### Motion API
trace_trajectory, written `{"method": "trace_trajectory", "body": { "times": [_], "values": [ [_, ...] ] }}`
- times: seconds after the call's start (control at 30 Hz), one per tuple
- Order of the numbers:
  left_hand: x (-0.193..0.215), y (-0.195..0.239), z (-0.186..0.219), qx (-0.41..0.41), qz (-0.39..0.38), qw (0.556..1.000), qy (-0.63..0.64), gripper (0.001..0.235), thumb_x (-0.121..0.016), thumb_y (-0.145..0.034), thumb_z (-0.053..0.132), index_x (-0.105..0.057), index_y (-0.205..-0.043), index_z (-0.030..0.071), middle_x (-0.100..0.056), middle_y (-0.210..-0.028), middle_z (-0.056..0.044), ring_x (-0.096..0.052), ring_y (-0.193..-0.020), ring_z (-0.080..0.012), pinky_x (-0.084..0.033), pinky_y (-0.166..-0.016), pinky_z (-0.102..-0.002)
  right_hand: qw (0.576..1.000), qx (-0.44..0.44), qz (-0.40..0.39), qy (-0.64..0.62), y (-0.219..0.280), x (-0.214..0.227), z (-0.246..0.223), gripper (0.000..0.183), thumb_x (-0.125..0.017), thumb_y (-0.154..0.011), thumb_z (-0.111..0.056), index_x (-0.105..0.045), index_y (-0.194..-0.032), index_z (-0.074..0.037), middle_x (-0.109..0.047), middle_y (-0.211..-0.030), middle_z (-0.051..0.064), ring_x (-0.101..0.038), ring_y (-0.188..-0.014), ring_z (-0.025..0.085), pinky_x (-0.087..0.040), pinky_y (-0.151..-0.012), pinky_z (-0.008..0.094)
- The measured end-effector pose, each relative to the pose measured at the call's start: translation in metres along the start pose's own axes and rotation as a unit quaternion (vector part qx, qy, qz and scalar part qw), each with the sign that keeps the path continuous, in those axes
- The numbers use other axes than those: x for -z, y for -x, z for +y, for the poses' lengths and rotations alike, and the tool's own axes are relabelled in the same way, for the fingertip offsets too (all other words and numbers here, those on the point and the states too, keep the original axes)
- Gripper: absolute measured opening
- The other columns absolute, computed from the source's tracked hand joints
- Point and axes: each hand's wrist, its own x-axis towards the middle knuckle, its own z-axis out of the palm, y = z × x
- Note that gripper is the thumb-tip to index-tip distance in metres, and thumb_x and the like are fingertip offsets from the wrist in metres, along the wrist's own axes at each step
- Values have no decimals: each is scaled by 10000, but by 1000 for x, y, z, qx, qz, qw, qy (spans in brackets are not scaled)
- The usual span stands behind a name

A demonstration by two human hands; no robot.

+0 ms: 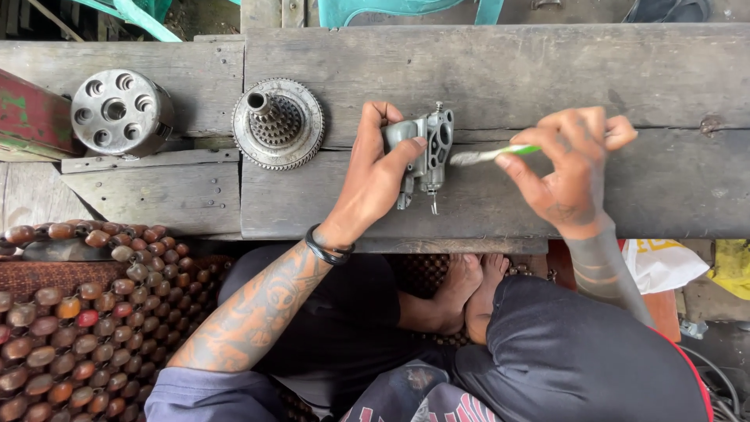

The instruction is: The person scrubs a small metallic mechanical part with a toothbrush while sitting cross-legged. They rotate the part to clean different sides and crevices, with other mechanical components visible on the wooden surface nearby.

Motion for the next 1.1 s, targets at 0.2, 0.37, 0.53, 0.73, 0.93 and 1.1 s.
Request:
{"method": "trace_trajectory", "body": {
  "times": [0.2,0.37,0.53,0.73,0.93,1.1],
  "values": [
    [3,-4,-3,48,-14,998,24,330,-609,-894,288,-401,-1102,139,-416,-1015,-59,-442,-940,-205,-387,-816,-398,984,-56,-39,-162,-3,-10,-16,201,-737,-994,-384,-685,-965,-192,-549,-900,-2,-475,-919,245,-209,-906,452],
    [5,-5,-4,50,-12,998,21,334,-611,-879,294,-405,-1094,142,-420,-1003,-55,-444,-931,-200,-389,-815,-387,986,-54,-31,-158,-6,-7,-24,231,-738,-1010,-384,-686,-992,-160,-544,-918,12,-459,-908,250,-210,-897,450],
    [6,-3,1,13,2,1000,-16,208,-541,-904,135,-425,-1070,89,-517,-895,-43,-476,-824,-143,-430,-759,-316,994,-56,-28,-86,-5,-3,-24,152,-806,-927,-205,-730,-935,-74,-588,-954,39,-382,-942,238,-192,-1020,430],
    [6,-2,0,0,-5,1000,-14,208,-539,-913,131,-419,-1079,92,-528,-897,-39,-478,-820,-141,-431,-757,-313,999,-19,-2,-40,-1,-6,-22,204,-814,-947,-305,-750,-919,-114,-605,-986,43,-431,-985,252,-199,-1029,460],
    [5,-4,1,-2,-7,1000,-22,209,-541,-907,131,-418,-1073,95,-503,-914,-38,-463,-845,-145,-417,-771,-316,1000,-2,5,-30,1,-8,-18,231,-809,-948,-373,-760,-904,-152,-598,-984,29,-442,-1005,249,-173,-1050,479],
    [4,-4,1,-7,-5,999,-31,214,-544,-902,149,-424,-1067,85,-508,-932,-50,-470,-870,-157,-423,-795,-326,997,-10,-22,-77,-1,-6,-26,196,-812,-929,-312,-748,-895,-130,-576,-935,16,-436,-962,227,-193,-1036,455]
  ]
}}
